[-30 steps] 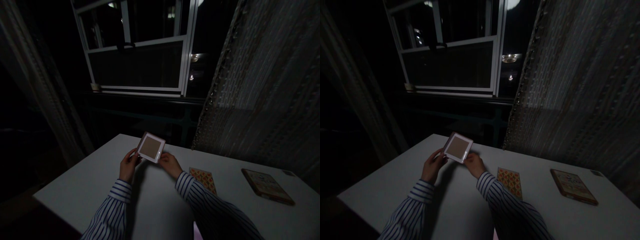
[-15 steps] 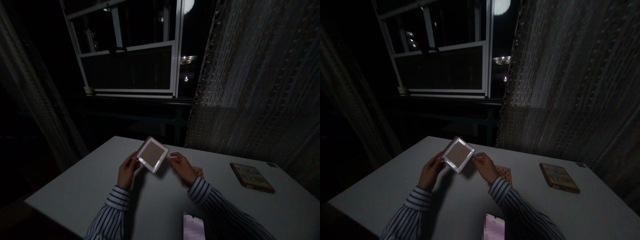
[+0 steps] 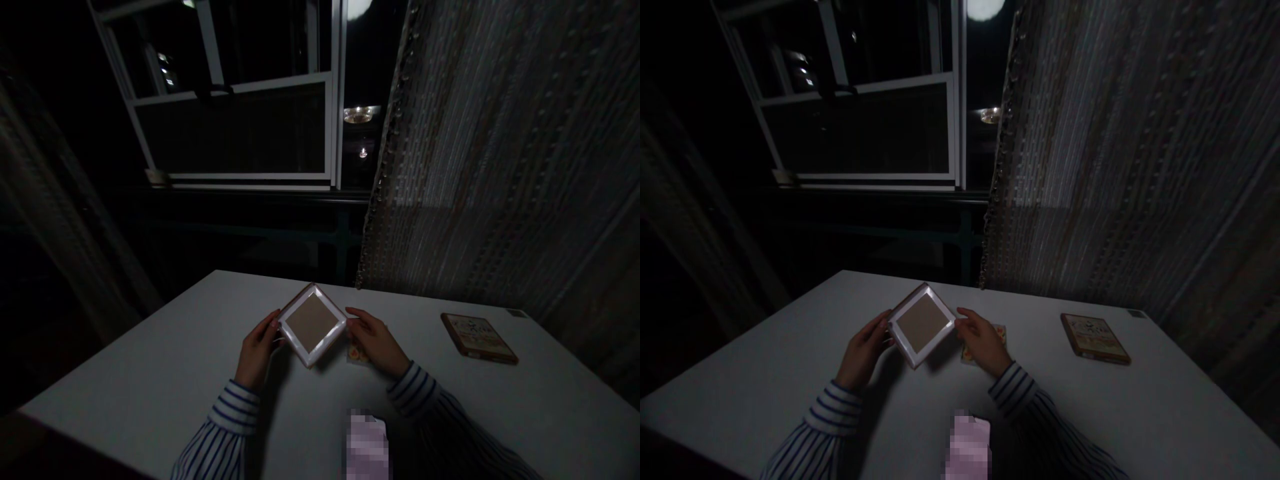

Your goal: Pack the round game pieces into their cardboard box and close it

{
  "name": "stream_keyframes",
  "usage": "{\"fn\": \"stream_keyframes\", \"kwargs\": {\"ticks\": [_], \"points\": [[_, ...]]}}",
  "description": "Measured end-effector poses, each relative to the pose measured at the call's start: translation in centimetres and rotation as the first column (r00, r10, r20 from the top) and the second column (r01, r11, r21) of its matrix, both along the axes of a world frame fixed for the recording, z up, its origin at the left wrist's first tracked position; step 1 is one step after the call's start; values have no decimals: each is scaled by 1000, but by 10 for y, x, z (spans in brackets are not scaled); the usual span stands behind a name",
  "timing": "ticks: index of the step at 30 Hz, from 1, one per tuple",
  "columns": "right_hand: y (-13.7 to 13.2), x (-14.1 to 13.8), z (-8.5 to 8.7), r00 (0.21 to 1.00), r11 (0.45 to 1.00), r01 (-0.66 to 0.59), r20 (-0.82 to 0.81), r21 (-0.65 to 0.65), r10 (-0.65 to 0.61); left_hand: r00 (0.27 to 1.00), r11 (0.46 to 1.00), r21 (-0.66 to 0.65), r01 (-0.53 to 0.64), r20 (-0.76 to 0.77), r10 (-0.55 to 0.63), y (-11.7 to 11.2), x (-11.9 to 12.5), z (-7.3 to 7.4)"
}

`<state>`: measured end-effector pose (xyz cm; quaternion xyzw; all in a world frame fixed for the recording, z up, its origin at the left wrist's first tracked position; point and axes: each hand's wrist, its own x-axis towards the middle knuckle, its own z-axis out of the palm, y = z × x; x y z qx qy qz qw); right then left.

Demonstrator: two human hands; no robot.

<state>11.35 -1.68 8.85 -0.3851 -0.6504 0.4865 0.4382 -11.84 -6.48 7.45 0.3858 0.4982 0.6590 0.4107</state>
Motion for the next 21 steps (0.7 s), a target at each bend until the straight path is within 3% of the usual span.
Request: {"fn": "stream_keyframes", "kwargs": {"ticks": [11, 21], "points": [[-14, 27, 0, 999, 999, -43, 25, 4, 43, 999, 998, -37, 48, -4, -49, 0, 28, -9], [-7, 48, -8, 998, 998, -42, 48, 40, 40, 1000, 999, -46, -19, -9, 19, 10, 59, -15]]}}
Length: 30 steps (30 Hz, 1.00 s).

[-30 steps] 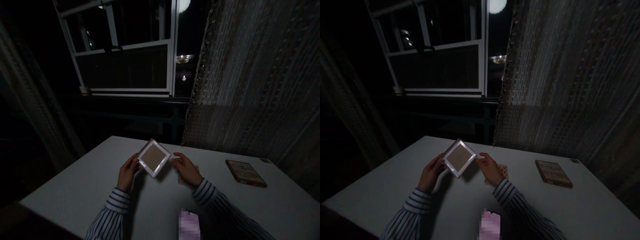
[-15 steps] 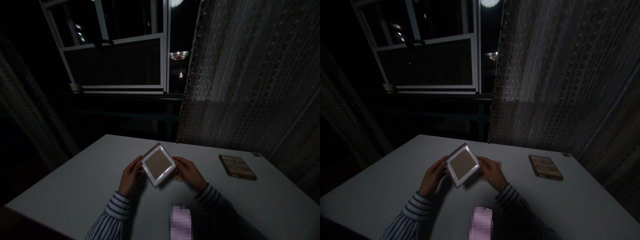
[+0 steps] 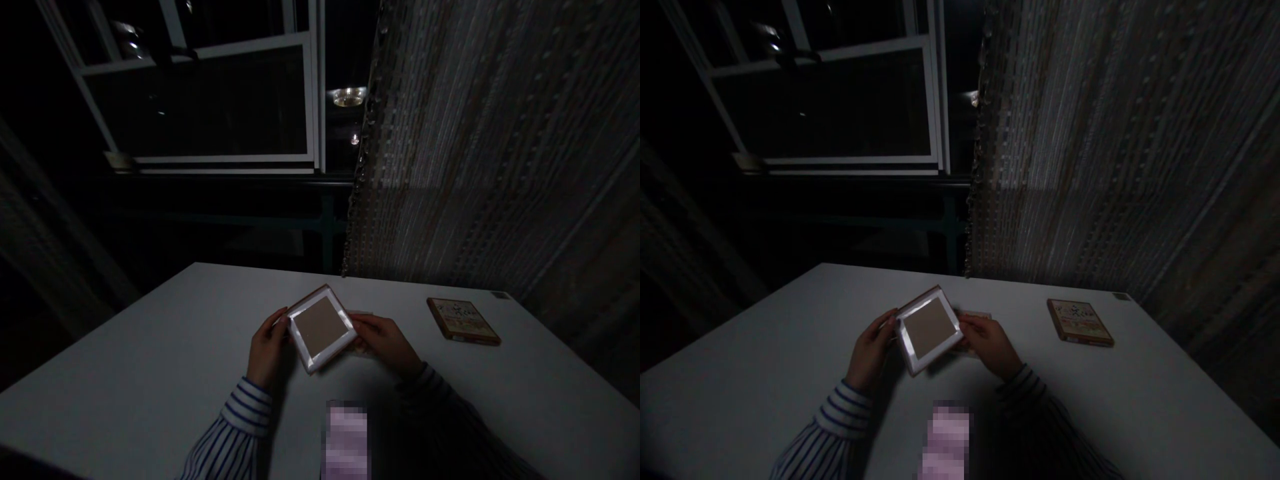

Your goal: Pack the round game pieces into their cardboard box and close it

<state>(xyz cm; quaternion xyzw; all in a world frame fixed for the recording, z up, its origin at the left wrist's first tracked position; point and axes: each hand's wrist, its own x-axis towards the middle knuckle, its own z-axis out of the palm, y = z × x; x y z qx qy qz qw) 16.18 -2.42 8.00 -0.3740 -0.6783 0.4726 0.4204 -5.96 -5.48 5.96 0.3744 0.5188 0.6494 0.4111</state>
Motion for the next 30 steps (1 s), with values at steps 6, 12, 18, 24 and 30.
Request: {"fn": "stream_keyframes", "kwargs": {"ticks": [6, 12, 18, 24, 30], "points": [[6, 7, 2, 998, 996, 59, -23, -64, -61, 997, 998, 31, 54, 59, -56, 15, 10, -3], [10, 13, 1, 993, 992, 116, -5, -50, -116, 974, 989, 46, 139, 176, -144, 23, 26, -11], [9, 15, 5, 983, 987, 153, 107, -49, -147, 951, 984, 19, 175, 255, -174, 29, 29, -25], [9, 15, 4, 978, 983, 164, 146, -77, -152, 945, 985, 14, 172, 281, -169, 33, 29, -33], [8, 16, 4, 980, 989, 122, 170, -79, -107, 940, 989, 13, 146, 311, -143, 32, 29, -33]]}}
